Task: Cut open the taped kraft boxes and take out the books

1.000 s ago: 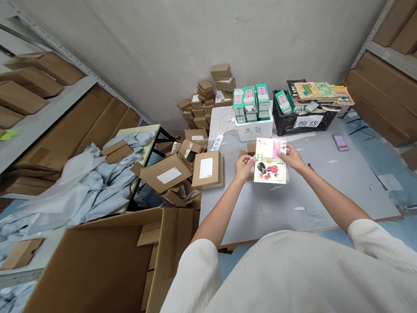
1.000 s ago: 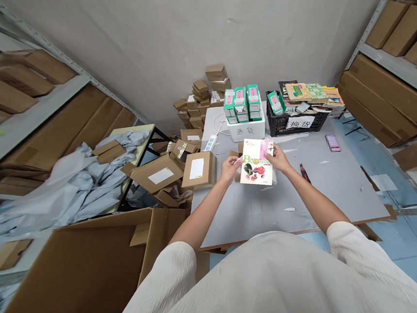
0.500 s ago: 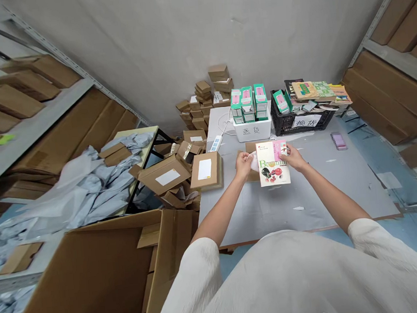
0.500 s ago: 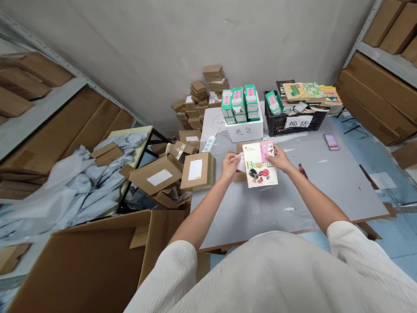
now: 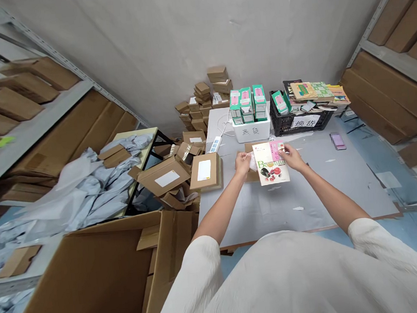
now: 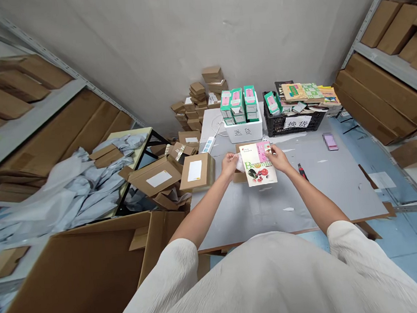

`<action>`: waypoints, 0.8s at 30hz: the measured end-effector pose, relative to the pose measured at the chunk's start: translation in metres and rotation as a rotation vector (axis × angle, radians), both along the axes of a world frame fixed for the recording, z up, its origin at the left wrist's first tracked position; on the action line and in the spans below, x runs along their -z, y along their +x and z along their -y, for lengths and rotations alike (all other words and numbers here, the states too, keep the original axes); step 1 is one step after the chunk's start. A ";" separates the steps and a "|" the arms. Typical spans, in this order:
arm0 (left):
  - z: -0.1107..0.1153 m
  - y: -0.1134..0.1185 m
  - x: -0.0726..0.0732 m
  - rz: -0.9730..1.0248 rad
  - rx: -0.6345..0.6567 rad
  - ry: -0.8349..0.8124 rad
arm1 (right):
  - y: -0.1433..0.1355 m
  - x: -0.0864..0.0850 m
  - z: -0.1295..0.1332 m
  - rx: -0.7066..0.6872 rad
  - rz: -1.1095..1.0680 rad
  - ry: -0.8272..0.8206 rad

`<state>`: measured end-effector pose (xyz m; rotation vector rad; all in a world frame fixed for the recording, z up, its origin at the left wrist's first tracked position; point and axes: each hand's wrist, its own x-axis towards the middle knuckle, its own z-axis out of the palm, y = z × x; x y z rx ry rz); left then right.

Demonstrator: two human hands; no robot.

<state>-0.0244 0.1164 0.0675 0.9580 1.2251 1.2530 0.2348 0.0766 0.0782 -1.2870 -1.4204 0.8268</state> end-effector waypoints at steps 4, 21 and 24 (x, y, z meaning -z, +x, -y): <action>0.005 0.003 0.000 -0.024 0.044 0.007 | -0.003 0.006 -0.002 0.024 -0.087 -0.005; 0.014 -0.004 0.001 0.019 0.215 0.067 | -0.016 0.002 0.015 -0.084 -0.472 -0.336; 0.012 -0.009 0.002 0.004 0.169 0.082 | -0.015 0.003 0.016 -0.105 -0.518 -0.352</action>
